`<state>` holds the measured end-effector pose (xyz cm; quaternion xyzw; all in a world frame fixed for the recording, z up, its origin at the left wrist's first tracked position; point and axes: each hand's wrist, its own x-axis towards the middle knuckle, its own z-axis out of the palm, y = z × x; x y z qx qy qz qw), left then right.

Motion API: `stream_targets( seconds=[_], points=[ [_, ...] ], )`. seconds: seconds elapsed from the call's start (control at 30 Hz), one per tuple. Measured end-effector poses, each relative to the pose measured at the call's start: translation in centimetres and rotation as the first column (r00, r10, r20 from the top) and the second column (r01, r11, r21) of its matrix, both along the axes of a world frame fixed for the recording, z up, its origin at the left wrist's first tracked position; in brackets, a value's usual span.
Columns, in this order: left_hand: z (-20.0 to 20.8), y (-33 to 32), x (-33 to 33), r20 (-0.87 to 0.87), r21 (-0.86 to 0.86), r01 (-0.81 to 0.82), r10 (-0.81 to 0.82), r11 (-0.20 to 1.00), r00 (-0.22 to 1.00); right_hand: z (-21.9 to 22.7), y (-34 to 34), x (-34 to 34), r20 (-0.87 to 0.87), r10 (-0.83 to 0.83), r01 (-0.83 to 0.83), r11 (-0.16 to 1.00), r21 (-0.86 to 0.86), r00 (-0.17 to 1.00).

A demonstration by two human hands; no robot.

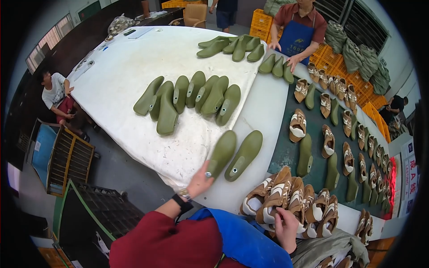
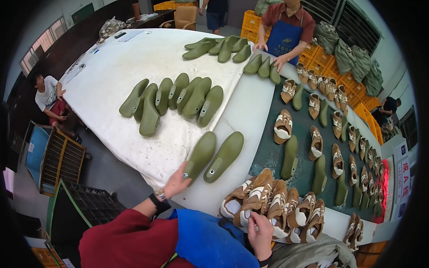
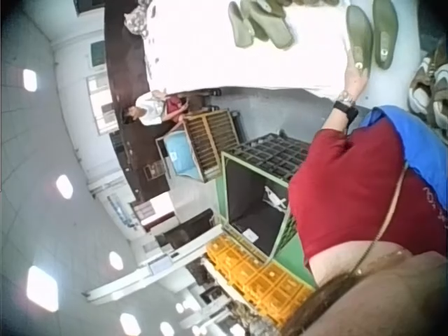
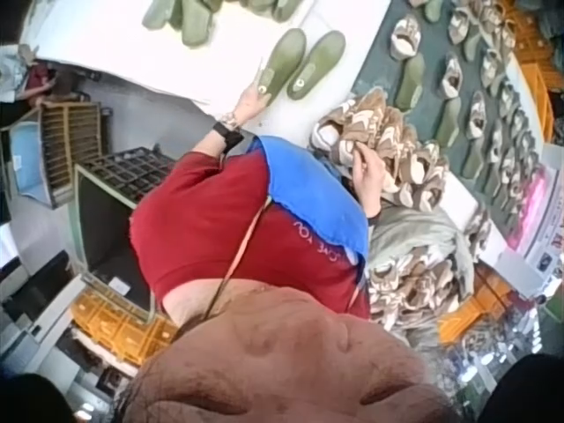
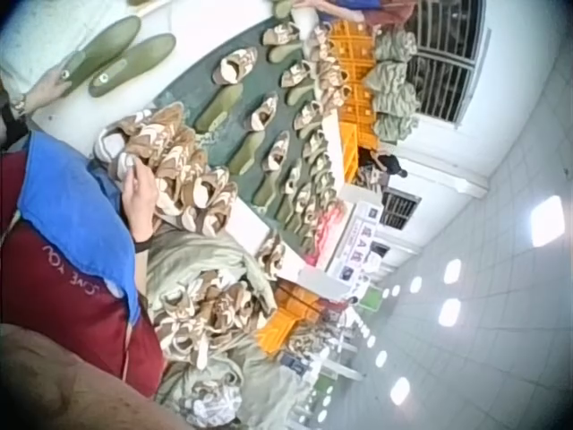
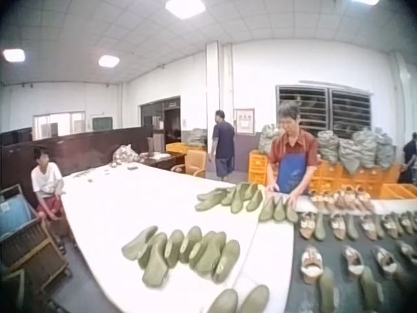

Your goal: The recorder is organizing shoes and shoe lasts on a conveyor belt and workbench in a factory setting.

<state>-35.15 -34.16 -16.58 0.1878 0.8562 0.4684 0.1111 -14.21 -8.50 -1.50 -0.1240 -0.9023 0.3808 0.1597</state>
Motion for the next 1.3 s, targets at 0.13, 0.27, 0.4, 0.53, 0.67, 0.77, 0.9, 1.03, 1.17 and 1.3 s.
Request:
stream_targets(
  seconds=[0.13, 0.27, 0.4, 0.53, 0.67, 0.77, 0.9, 1.03, 1.17, 1.3],
  points=[
    [0.7, 4.0, 0.2, 0.114, 0.013, 0.207, -0.207, 0.978, 0.972, 0.2, -0.2, -0.3, -0.001, 0.019, -0.019, 0.998, 0.055, 1.0],
    [0.5, 3.4, -8.7, 0.243, -0.056, 0.338, -0.316, 0.939, 0.917, 0.3, -0.1, -0.3, 0.018, -0.024, 0.023, 0.998, 0.051, 1.0],
    [0.6, 1.3, -24.1, -0.249, -0.084, -0.132, 0.108, 0.988, 0.962, 0.6, 0.0, -0.7, 0.055, -0.08, 0.075, 0.992, 0.1, 0.995],
    [1.1, -0.6, -35.1, -0.298, -0.115, -0.435, 0.387, 0.893, 0.873, 1.6, 0.0, -1.5, 0.083, -0.116, 0.104, 0.985, 0.135, 0.99],
    [-0.2, -0.8, -39.5, -0.057, -0.311, -0.383, 0.385, 0.87, 0.921, 2.6, 0.3, -2.3, 0.243, -0.133, 0.12, 0.99, 0.071, 0.961],
    [-2.0, -0.2, -39.7, -0.16, -0.385, -0.513, 0.492, 0.768, 0.856, 2.3, 0.8, -3.5, 0.312, -0.172, 0.16, 0.985, 0.064, 0.935],
    [-2.9, 1.1, -38.2, -0.21, -0.207, -0.611, 0.576, 0.764, 0.79, 1.4, 1.4, -4.9, 0.38, -0.109, 0.111, 0.994, 0.014, 0.919],
    [-2.6, 1.9, -34.7, -0.229, -0.23, -0.611, 0.568, 0.758, 0.791, -0.5, 1.5, -6.6, 0.216, -0.066, 0.07, 0.997, -0.014, 0.974],
    [-2.6, 4.0, -30.8, -0.255, -0.226, -0.562, 0.508, 0.796, 0.823, -1.4, 1.4, -7.1, 0.198, -0.013, 0.017, 1.0, -0.02, 0.98],
    [-2.4, 7.7, -29.4, -0.232, -0.156, -0.469, 0.429, 0.869, 0.873, -1.3, 1.7, -7.0, 0.232, 0.012, -0.005, 0.999, -0.034, 0.973]
  ],
)
